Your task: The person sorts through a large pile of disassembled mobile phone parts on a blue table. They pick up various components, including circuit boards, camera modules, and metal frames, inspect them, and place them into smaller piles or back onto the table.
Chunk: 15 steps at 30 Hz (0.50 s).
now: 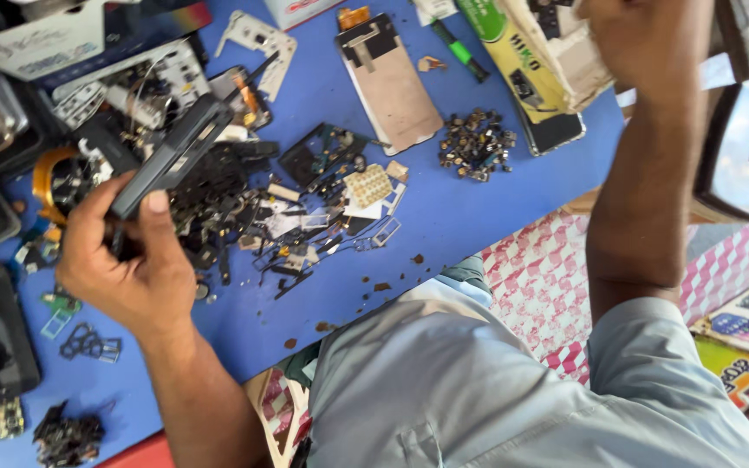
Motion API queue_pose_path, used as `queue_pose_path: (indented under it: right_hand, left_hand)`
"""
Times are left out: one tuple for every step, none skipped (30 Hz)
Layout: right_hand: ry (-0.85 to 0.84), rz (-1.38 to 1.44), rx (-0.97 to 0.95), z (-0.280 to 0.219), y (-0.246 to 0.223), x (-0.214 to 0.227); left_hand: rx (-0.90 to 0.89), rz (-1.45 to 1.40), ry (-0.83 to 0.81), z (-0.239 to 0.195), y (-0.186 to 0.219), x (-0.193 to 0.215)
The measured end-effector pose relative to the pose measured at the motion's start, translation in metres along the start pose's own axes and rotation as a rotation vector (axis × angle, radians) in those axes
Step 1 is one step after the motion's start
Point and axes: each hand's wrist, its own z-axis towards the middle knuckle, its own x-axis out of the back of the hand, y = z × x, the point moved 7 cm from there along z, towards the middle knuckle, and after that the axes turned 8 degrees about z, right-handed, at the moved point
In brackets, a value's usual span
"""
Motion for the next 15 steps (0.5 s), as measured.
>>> queue_pose_path:
  right_hand:
    - [-0.012,-0.066,-0.026,-0.006,0.011,0.016]
    - [-0.026,-0.13,-0.05,-0.01,0.02,0.029]
    - [-0.04,-0.193,-0.074,-0.014,0.028,0.039]
    - [-0.084,-0.172,-0.079,-0.019,0.034,0.041]
    - [-0.129,-0.151,-0.085,-0.022,0.037,0.043]
    - [-0.202,-0.045,-0.068,-0.026,0.036,0.041]
    - [-0.25,0.014,-0.028,-0.027,0.033,0.041]
    - [-0.3,0.078,0.01,-0.029,0.027,0.038]
    - [-0.325,0.096,0.07,-0.028,0.021,0.037]
    - [-0.311,0.082,0.035,-0.027,0.02,0.034]
    - [-0.298,0.068,0.0,-0.025,0.019,0.033]
    - [-0.246,0.021,-0.136,-0.027,0.025,0.03]
    - [-0.195,-0.022,-0.273,-0.029,0.032,0.031]
    - [-0.215,-0.033,-0.158,-0.027,0.022,0.029]
    - [-0.235,-0.043,-0.043,-0.024,0.012,0.026]
  left_hand:
    - [-0.009,0.001,-0.004,0.001,0.002,-0.001]
    - [-0.016,0.003,-0.004,0.002,0.003,-0.001]
    - [-0.044,0.015,-0.01,0.002,0.006,-0.001]
    - [-0.069,0.03,-0.014,0.001,0.008,-0.002]
    - [-0.078,0.037,-0.017,0.002,0.009,-0.004]
    - [-0.085,0.048,-0.019,0.001,0.01,-0.006]
    - [-0.076,0.052,-0.019,0.001,0.009,-0.007]
    - [-0.052,0.047,-0.019,0.001,0.007,-0.007]
    - [-0.028,0.042,-0.018,0.002,0.005,-0.007]
    - [0.011,0.025,-0.018,0.002,0.003,-0.009]
    - [0.05,0.006,-0.018,0.002,0.0,-0.01]
    - [0.033,0.006,-0.017,0.002,0.002,-0.011]
    - [0.017,0.006,-0.016,0.002,0.003,-0.012]
    - [-0.001,0.004,-0.016,0.003,0.004,-0.013]
    - [-0.021,0.01,-0.024,0.003,0.006,-0.014]
